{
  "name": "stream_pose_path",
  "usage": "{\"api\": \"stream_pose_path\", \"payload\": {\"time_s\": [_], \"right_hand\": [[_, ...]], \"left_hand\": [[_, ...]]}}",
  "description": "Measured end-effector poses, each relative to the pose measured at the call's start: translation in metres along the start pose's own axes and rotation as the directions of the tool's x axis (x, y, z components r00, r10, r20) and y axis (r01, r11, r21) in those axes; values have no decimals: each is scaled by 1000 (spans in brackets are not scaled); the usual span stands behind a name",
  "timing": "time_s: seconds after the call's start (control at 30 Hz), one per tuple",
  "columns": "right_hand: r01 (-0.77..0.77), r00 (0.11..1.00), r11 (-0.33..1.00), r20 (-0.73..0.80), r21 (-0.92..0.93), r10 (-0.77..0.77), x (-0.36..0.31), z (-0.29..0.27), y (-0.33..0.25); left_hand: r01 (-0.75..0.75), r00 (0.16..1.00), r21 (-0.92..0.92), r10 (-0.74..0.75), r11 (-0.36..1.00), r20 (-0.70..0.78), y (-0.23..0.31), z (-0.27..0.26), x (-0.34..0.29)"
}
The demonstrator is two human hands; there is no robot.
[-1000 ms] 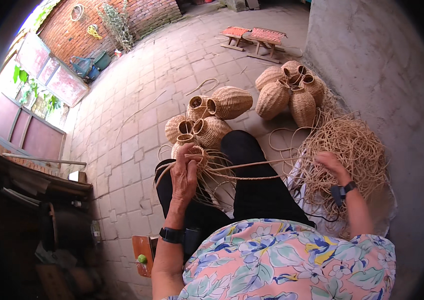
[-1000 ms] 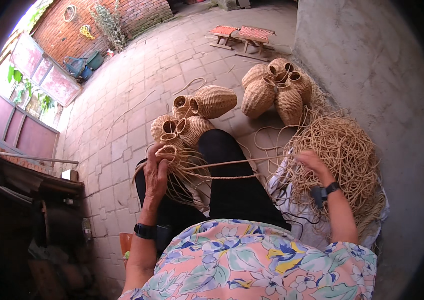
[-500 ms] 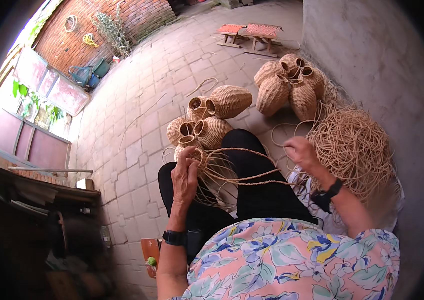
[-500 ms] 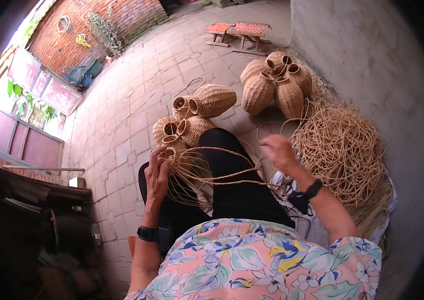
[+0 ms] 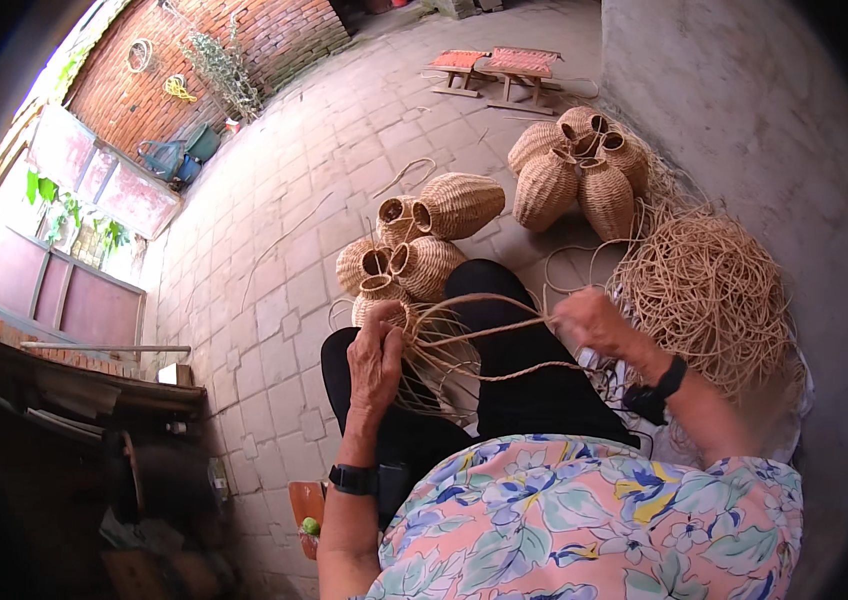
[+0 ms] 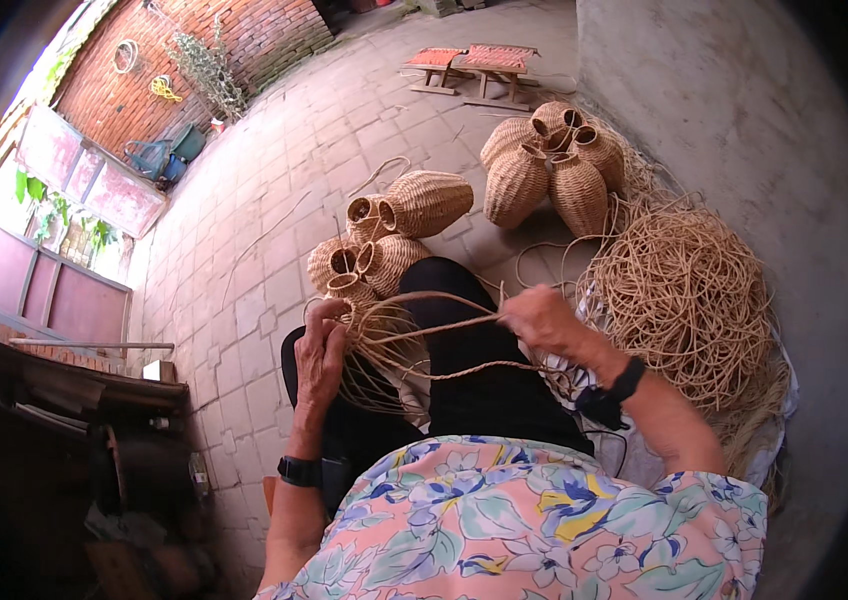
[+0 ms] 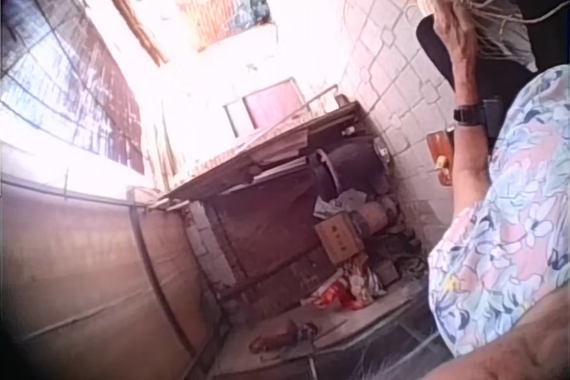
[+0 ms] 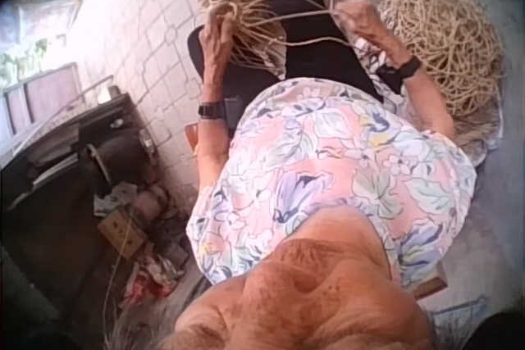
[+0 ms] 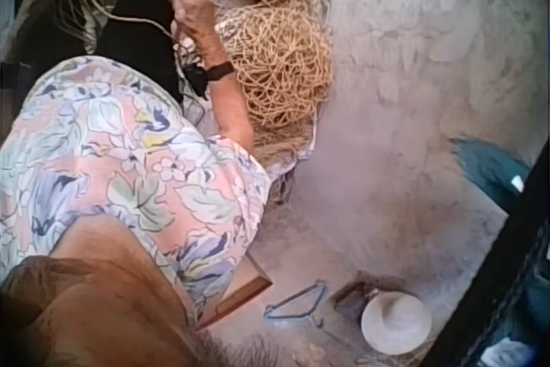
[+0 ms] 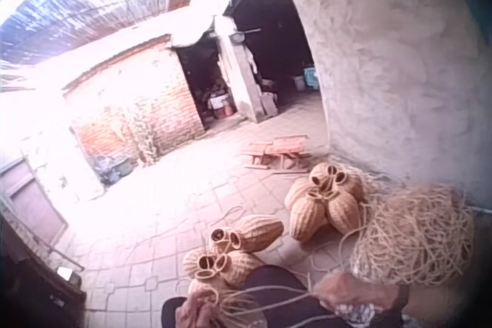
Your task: Weaving bamboo strips to create a small container or basket.
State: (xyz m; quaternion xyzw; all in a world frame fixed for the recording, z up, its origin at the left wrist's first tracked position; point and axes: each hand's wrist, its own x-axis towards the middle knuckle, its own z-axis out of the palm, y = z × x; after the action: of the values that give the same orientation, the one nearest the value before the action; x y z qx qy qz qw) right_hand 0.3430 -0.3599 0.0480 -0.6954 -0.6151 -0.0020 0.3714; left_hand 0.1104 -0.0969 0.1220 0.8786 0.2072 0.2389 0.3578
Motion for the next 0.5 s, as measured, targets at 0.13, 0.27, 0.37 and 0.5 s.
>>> {"api": "stream_pose_path", "payload": {"time_s": [0.13,0.27,0.37,0.5], "right_hand": [[-438,899,876,-132,-201,418,-88,-28,97],[-792,573,417,-305,-446,761,-162,-50,167],[-740,254,116,-115,-663,960,-146,-49,161],[-515,847,829,-279,-218,452,-75,-7,115]], "left_hand": [[18,1000,-9,-18,1000,8,0,0,1],[-2,1000,20,2,1000,18,-4,2,1],[-8,999,32,7,999,35,-6,-1,-1],[-28,999,32,27,999,36,-6,4,-2]]}}
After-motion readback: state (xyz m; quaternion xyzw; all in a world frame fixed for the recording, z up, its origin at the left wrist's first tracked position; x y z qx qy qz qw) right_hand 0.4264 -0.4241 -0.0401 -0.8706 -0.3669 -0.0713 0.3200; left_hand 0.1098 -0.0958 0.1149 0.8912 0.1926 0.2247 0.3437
